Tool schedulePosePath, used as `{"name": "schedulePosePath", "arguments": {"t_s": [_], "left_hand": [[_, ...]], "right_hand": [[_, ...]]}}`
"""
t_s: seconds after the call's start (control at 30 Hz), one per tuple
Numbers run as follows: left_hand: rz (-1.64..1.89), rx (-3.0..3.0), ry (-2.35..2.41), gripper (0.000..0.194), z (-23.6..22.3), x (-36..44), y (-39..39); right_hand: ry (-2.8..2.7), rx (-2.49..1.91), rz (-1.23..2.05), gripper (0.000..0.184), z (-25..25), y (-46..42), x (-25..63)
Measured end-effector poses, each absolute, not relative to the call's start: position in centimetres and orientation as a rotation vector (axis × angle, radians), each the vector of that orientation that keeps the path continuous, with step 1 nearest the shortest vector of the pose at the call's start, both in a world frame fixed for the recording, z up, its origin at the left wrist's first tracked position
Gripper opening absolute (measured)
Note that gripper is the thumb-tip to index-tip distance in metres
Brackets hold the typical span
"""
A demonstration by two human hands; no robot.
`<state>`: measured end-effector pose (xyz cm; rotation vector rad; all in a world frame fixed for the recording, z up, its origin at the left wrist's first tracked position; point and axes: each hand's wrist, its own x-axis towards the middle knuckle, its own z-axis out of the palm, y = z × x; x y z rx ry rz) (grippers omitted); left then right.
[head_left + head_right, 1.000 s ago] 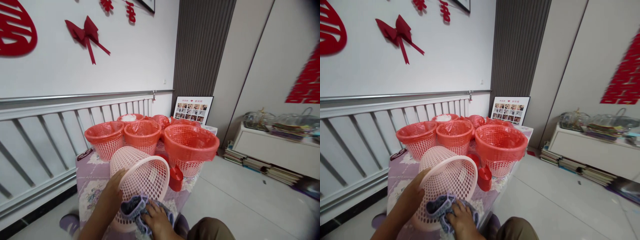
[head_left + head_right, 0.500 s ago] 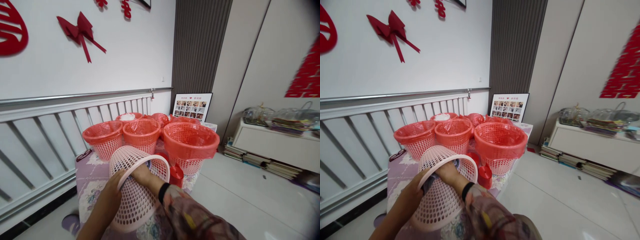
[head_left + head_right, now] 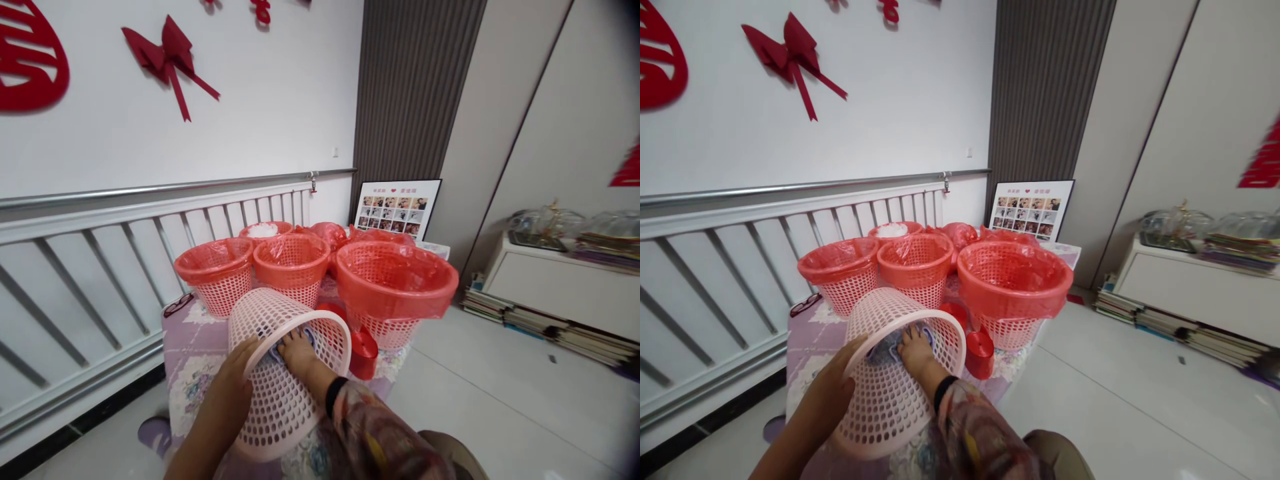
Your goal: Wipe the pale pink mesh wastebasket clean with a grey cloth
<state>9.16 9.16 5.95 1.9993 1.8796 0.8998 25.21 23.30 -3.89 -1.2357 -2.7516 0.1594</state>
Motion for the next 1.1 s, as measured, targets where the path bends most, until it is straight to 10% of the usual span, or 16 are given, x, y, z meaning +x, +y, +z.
{"name": "schedulePosePath", "arguments": {"t_s": [1.1], "left_hand": [[1.303,1.403,1.957,0.06,-0.6,8.8,2.3]], "right_hand": [[-2.451,-1.024,0.794,0.036,-9.4,5.9,31.0]]}}
